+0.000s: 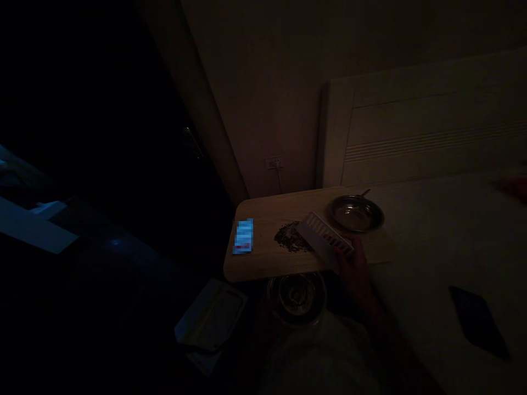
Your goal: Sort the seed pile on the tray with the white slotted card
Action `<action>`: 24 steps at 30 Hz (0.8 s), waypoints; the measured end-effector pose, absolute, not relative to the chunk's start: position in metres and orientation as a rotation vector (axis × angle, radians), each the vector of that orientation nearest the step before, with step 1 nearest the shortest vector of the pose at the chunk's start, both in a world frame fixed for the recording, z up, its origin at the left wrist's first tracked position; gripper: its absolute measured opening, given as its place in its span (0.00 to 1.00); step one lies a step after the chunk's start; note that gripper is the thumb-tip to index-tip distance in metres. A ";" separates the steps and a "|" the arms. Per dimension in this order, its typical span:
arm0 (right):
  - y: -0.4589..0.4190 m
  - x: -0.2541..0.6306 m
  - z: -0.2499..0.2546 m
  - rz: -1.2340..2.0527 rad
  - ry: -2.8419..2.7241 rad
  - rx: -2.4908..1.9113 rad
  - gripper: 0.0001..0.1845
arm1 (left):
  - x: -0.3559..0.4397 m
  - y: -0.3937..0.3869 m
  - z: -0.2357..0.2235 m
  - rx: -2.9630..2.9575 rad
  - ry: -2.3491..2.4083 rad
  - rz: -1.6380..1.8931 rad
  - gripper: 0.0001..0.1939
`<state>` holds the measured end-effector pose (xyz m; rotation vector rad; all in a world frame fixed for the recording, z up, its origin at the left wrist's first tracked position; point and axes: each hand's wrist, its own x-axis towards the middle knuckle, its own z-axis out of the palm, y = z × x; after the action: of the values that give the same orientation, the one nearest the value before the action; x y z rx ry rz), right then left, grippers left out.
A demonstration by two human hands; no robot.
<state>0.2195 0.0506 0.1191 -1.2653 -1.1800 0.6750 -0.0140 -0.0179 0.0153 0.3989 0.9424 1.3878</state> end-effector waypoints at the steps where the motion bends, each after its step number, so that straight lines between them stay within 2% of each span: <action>1: 0.053 0.217 0.123 0.661 -1.233 -1.241 0.21 | -0.014 -0.018 0.016 0.413 0.944 1.389 0.24; 5: 0.058 0.208 0.133 0.682 -1.433 -1.157 0.17 | -0.009 -0.017 0.024 0.443 0.929 1.390 0.23; 11: 0.057 0.198 0.130 0.669 -1.541 -1.165 0.17 | -0.008 -0.016 0.023 0.396 0.920 1.394 0.30; 24: 0.053 0.206 0.123 0.699 -1.524 -1.196 0.16 | -0.010 -0.017 0.016 0.425 0.935 1.365 0.27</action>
<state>0.2060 0.0529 0.1234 -1.1958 -1.5237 0.6985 -0.0103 -0.0168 0.0158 0.4254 0.9353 1.3647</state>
